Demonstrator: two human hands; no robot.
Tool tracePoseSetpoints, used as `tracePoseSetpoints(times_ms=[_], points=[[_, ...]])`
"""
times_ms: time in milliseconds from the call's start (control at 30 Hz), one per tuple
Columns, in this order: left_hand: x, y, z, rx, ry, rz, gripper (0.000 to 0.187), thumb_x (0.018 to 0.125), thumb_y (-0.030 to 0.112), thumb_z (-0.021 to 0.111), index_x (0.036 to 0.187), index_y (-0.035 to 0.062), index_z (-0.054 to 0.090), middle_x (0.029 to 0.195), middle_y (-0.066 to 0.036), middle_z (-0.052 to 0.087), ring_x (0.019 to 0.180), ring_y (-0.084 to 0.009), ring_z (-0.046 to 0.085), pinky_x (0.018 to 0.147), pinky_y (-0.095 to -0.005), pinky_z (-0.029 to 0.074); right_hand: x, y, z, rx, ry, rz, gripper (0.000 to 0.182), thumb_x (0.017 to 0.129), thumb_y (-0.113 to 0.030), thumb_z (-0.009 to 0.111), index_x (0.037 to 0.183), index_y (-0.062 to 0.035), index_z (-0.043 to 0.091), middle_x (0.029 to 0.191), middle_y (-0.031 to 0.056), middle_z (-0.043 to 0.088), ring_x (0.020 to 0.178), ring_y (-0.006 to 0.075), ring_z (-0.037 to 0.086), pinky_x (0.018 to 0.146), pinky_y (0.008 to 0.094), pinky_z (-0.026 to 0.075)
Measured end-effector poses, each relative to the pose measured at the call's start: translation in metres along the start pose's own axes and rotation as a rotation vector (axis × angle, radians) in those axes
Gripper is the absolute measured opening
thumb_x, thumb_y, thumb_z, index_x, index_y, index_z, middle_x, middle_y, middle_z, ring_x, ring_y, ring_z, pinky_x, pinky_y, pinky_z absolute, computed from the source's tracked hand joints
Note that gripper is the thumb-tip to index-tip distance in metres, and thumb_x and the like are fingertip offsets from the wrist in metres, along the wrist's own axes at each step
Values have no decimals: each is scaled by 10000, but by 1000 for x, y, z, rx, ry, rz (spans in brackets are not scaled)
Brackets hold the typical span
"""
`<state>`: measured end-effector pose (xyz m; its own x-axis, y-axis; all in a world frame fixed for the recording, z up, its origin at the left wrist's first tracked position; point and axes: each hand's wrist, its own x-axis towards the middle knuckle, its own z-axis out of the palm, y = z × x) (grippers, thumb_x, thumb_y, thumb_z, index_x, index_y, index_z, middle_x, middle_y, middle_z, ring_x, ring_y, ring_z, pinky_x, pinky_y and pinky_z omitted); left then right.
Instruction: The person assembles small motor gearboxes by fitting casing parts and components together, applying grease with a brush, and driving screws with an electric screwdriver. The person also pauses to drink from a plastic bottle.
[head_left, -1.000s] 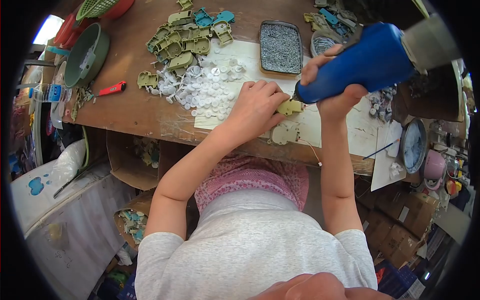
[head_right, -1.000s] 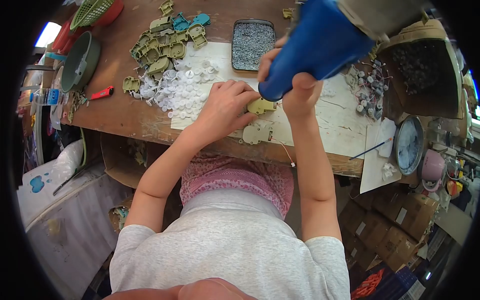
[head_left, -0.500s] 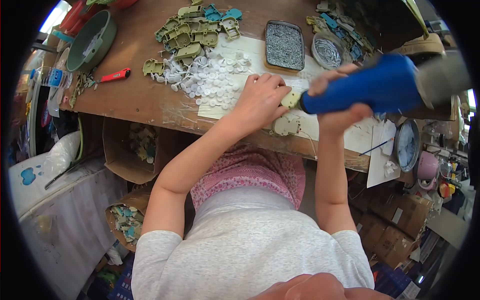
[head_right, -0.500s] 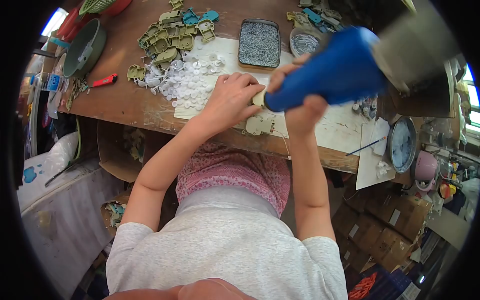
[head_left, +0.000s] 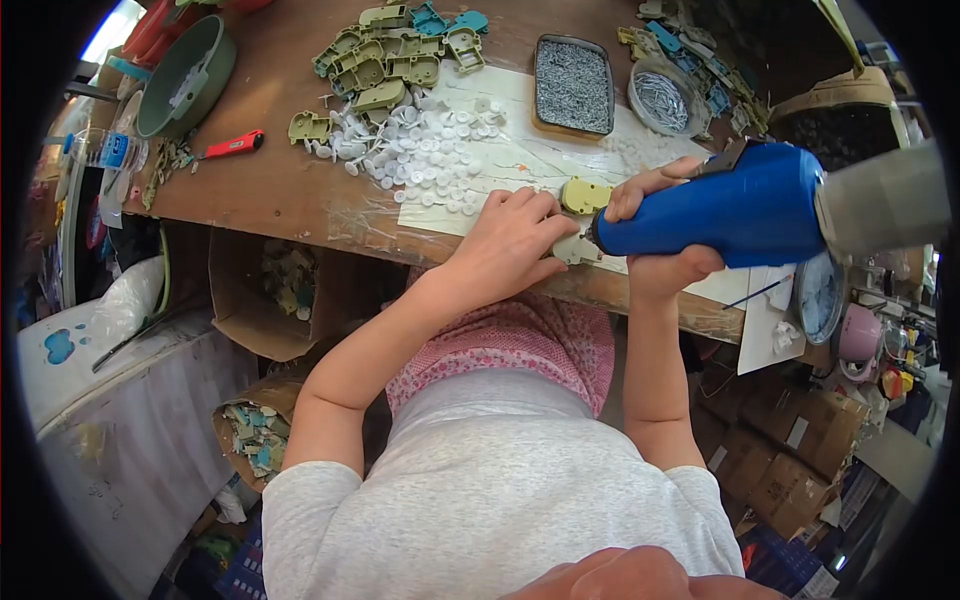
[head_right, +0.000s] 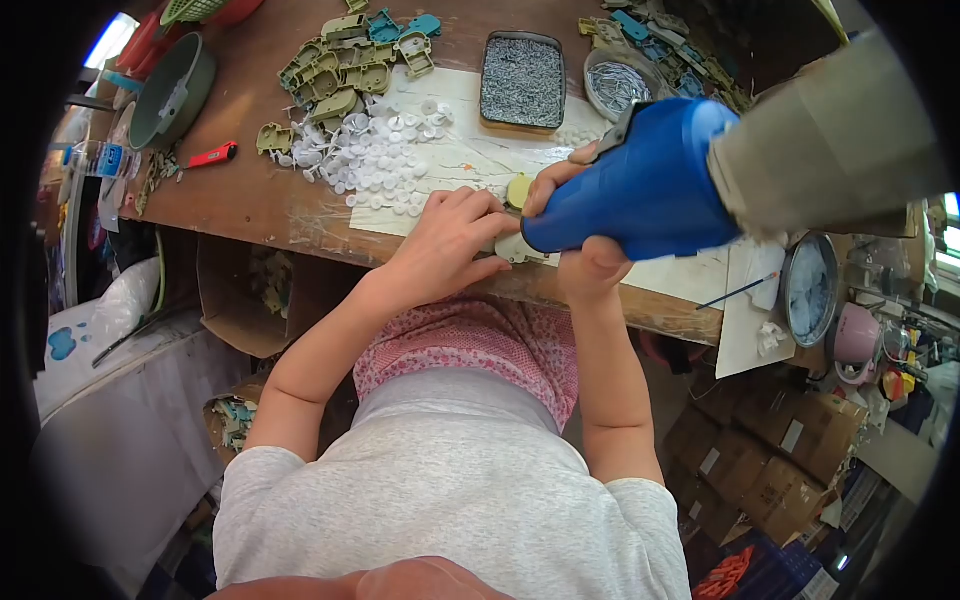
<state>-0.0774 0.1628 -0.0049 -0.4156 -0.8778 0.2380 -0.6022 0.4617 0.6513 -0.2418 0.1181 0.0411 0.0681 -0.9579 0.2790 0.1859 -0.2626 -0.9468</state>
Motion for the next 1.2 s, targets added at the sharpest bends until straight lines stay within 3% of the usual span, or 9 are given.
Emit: tracePoseSetpoints(times_ms=[67,267,433,700,800,1000,1033,1167,1200], points=[[1,0,-1,21,2,20,462,698,132,779,1129,125,613,1024,-49,557,1005,-245,527,881,-392,370,2,3,-9,86,-201,-3,1015,628,-921,510,1160,-60,436,724,83,576,627,188,576,638,322,493],[2,1,-1,60,-7,10,426,712,173,768,1108,124,618,999,-56,549,1005,-244,535,901,-394,367,-8,-6,-8,299,-103,-159,1011,624,-920,500,1165,-67,452,713,94,577,612,206,578,612,314,497],[3,-1,2,96,28,45,409,717,190,760,1092,122,613,985,-60,544,996,-244,541,899,-402,367,-29,-10,9,63,21,-8,1016,603,-913,536,1160,-68,453,725,94,573,619,203,564,606,326,491],[0,3,3,119,40,11,381,675,223,800,1006,123,638,995,-46,561,998,-229,553,898,-398,378,-22,-3,0,119,-211,46,998,631,-894,564,1176,-69,429,736,97,572,636,204,567,649,335,487],[0,9,3,172,-27,-8,437,679,222,802,1062,107,626,1037,-62,551,1037,-241,538,907,-395,376,-7,-5,-2,167,-259,66,986,669,-883,538,1199,-62,408,730,97,570,633,194,566,642,322,487],[19,36,17,145,67,-18,842,662,246,814,1384,46,430,1075,-110,475,1027,-282,495,864,-391,405,9,-67,-26,97,5,-154,1079,651,-925,443,1258,-34,395,705,89,549,578,186,529,567,301,448],[31,43,23,198,68,8,774,748,230,743,1412,25,402,1049,-105,482,1003,-270,491,835,-389,406,13,-72,-31,57,14,-158,1081,649,-923,451,1260,-34,394,705,89,543,574,184,523,574,297,445],[67,30,53,374,160,23,626,774,253,728,1316,50,489,964,-103,534,941,-278,527,810,-395,408,11,-62,-66,-6,16,-111,1078,646,-894,526,1267,-24,381,739,96,542,607,184,528,610,296,444],[69,27,50,318,78,27,424,832,249,674,1185,57,538,898,-99,558,890,-286,548,790,-401,408,7,-58,-75,4,12,-73,1082,645,-884,549,1271,-19,375,753,100,546,624,185,535,618,298,446]])
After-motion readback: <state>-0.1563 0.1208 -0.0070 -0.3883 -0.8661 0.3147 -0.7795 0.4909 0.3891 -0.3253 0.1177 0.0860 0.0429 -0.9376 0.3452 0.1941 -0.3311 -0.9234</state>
